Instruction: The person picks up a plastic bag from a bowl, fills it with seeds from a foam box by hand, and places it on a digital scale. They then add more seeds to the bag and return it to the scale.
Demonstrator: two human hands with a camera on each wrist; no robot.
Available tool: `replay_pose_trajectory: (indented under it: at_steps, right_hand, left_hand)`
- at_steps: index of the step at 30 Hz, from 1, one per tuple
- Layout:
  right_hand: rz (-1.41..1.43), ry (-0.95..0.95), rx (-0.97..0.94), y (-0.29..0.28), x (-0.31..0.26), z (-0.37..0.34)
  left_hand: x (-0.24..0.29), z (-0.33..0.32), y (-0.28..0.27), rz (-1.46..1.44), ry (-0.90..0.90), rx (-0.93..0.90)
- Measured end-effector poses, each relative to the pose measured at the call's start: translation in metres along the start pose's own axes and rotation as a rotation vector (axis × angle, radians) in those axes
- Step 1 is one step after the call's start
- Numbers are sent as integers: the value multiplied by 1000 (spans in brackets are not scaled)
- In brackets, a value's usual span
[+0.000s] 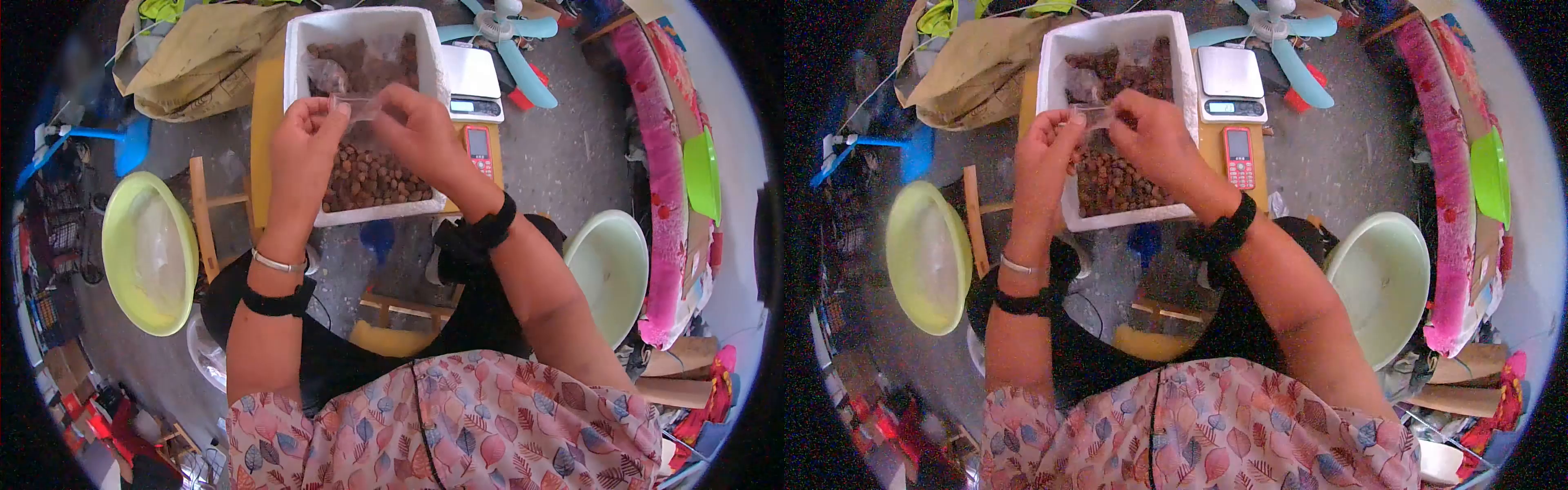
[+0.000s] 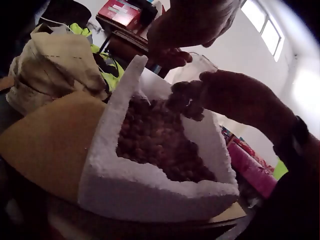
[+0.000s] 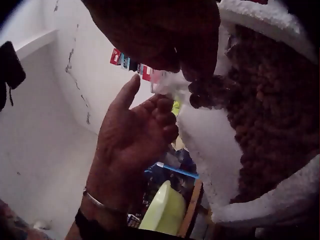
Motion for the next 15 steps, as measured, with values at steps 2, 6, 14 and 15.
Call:
replay_pose_trajectory:
  at_steps: [2, 6, 14, 15]
  right_hand:
    - [-9, 17, -24, 1, -1, 0]
    - [14, 74, -99, 0, 3, 0]
    - [10, 96, -109, 8, 0, 5]
    - [-102, 71, -105, 10, -2, 6]
  left_hand:
    - [-1, 4, 0, 27, -11, 32]
    - [-10, 7, 0, -107, -21, -20]
    - [-9, 6, 1, -93, -18, -21]
    - [-8, 5, 0, -13, 14, -17]
Point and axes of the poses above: each hand's wrist, its own z-axis towards the middle knuckle, its own y-axis out of the palm, x = y × z, the point moved 4 cm from there along z, towards the middle knuckle, and after that the axes turned 10 degrees about -x, right-handed, at the moved point
